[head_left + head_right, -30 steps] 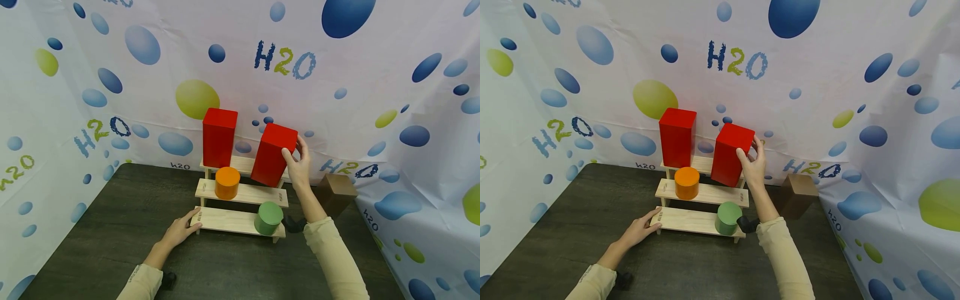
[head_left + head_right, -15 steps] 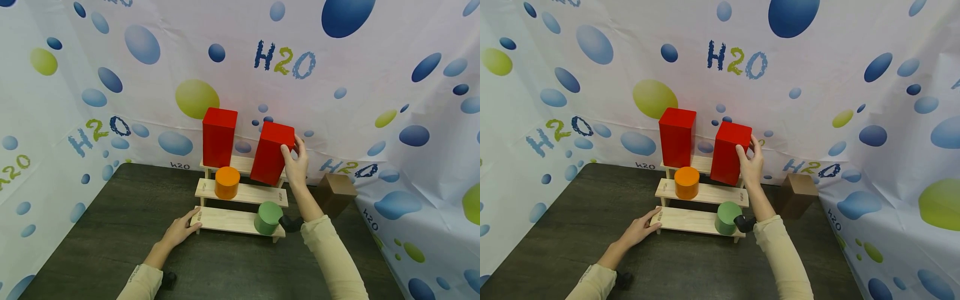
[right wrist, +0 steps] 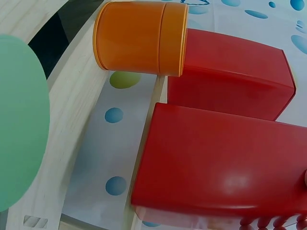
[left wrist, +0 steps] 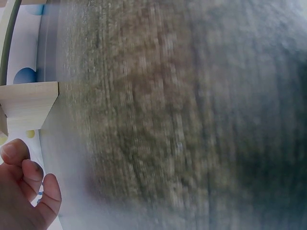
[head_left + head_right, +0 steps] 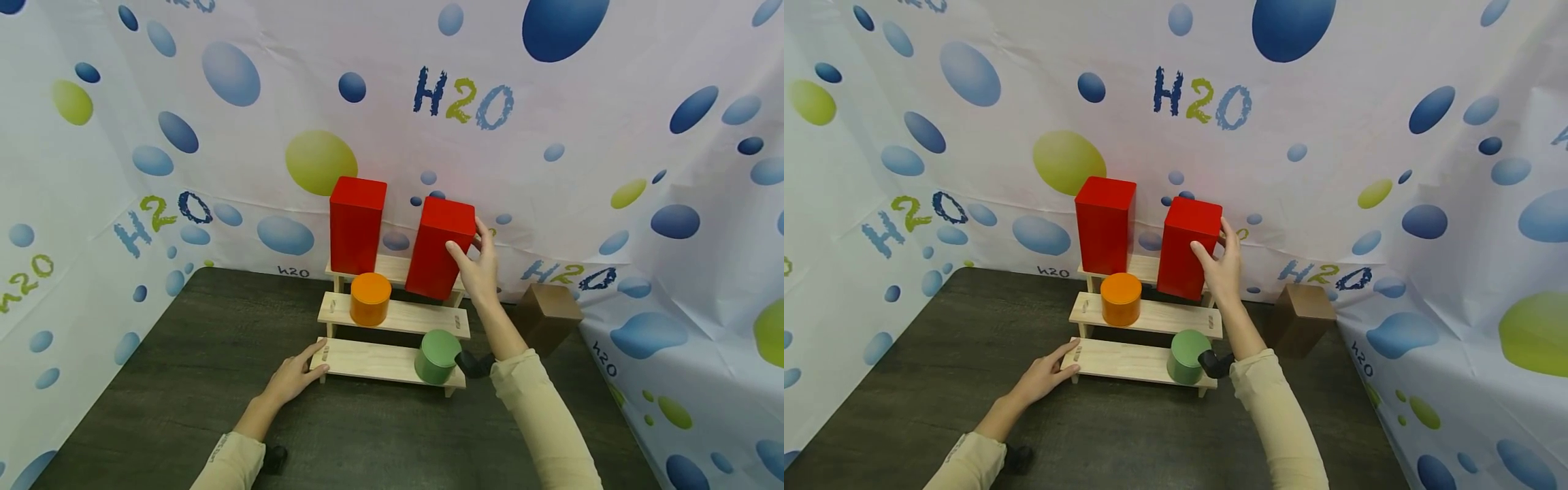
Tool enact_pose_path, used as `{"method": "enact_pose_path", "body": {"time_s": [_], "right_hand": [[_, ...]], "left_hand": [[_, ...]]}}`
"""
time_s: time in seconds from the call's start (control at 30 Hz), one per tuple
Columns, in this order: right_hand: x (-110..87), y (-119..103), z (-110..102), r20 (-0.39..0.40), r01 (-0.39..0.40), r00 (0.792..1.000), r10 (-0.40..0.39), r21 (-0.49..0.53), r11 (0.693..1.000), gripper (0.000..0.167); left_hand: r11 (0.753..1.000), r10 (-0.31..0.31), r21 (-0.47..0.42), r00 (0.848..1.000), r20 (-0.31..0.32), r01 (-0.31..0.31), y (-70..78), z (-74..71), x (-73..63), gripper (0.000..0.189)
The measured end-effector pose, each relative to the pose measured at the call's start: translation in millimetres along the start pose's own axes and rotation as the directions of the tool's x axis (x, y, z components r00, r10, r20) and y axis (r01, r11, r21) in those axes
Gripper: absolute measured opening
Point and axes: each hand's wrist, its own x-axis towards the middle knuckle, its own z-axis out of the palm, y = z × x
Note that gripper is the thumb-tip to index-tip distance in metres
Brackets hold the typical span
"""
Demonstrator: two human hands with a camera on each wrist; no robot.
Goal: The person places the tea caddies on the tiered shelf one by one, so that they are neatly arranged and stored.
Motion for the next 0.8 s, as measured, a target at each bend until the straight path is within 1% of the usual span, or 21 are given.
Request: {"method": "enact_pose_path", "body": {"time_s": [0.33, 0.5, 0.6, 0.73, 0.8], "right_hand": [[5.7, -2, 9, 0.007, -0.027, 1.0, 0.027, -0.003, 1.0, 0.062], [7.8, -3, 14, 0.016, -0.025, 1.0, 0.025, -0.007, 1.0, 0.06], [4.1, -20, 15, 0.032, -0.042, 0.999, 0.042, 0.01, 0.999, 0.059], [-0.2, -42, 16, 0.054, -0.072, 0.996, 0.071, 0.002, 0.997, 0.06], [1.6, -42, 16, 0.057, -0.071, 0.996, 0.072, -0.019, 0.997, 0.06]], "left_hand": [[1.0, -0.025, -0.006, 1.0, 0.009, 0.025, 0.3, 1.1, 0.5, 0.063], [1.0, -0.03, -0.005, 0.999, 0.012, 0.03, 0.2, 1.6, 0.5, 0.063], [0.999, -0.033, -0.006, 0.999, 0.013, 0.033, 0.5, 1.6, 0.3, 0.062], [0.999, -0.035, -0.009, 0.999, 0.014, 0.035, 0.5, 1.6, 0.3, 0.063], [0.999, -0.034, -0.011, 0.999, 0.013, 0.034, 0.5, 1.7, 0.3, 0.063]]}}
